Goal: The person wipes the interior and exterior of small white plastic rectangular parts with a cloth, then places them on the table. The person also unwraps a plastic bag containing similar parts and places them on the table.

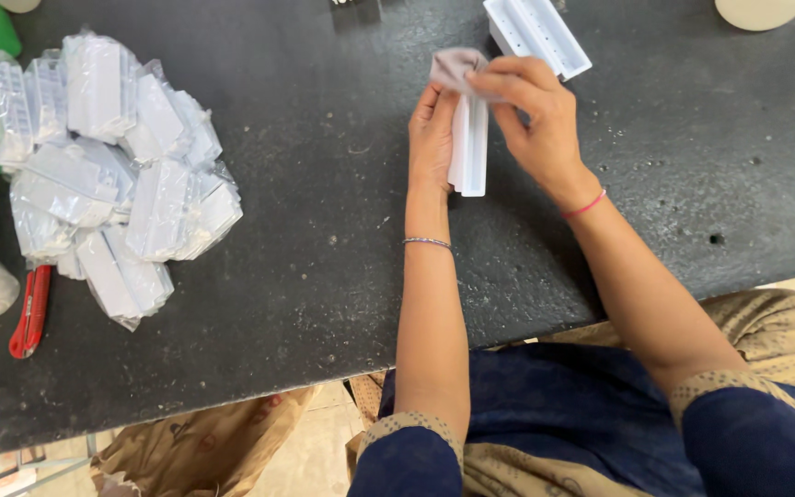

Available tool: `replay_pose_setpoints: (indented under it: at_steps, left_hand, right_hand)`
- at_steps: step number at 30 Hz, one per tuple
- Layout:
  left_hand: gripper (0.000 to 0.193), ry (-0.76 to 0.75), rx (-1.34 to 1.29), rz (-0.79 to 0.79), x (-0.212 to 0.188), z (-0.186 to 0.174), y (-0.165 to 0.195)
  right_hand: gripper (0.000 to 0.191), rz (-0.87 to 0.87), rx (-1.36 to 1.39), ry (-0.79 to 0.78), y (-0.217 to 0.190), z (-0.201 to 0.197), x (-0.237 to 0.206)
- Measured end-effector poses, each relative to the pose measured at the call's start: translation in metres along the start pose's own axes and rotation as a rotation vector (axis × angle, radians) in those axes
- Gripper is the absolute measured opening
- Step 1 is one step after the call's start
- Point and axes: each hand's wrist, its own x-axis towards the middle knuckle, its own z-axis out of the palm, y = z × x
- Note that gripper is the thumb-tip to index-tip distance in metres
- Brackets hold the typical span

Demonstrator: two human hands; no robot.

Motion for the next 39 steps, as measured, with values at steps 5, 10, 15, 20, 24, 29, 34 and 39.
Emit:
replay_pose_setpoints:
  at_steps: [5, 10, 15, 20, 24, 29, 34, 39]
  left_hand:
    - [0.03, 0.102, -0.011, 0.112, 0.003, -0.014, 0.035]
    - [0.032, 0.188, 0.01, 0.101, -0.003, -0.014, 0.058]
    - [0.037, 0.08, 0.082, 0.067, -0.005, -0.007, 0.056]
    - [0.035, 0.034, 0.195, -0.013, -0.002, -0.005, 0.038]
    - [0.031, -0.009, 0.084, -0.014, 0.006, -0.006, 0.017]
    - [0.037, 0.104, 0.03, 0.041, 0.013, -0.021, 0.022]
    - [0.044, 0.082, 0.042, -0.017, 0.011, -0.012, 0.014]
    - [0.047, -0.041, -0.11, -0.018, 0.01, -0.005, 0.008]
  right_hand:
    - [0.042, -0.003, 0.191, -0.33, -0.02, 0.005, -0.002]
    - [0.039, 0.067, 0.492, -0.632, -0.019, -0.007, 0.002]
    - [0.029, 0.4, 0.632, -0.226, 0.004, -0.018, 0.003]
    - [0.029, 0.224, 0.228, 0.13, 0.01, -0.011, -0.001]
    - [0.034, 0.116, 0.06, -0.012, -0.005, 0.001, -0.003]
    - [0.033, 0.159, 0.091, -0.165, -0.032, 0.012, -0.012]
    - [0.033, 0.013, -0.015, -0.065, -0.033, 0.009, -0.015]
    - [0.034, 0.032, -0.014, 0.014, -0.015, 0.017, 0.013]
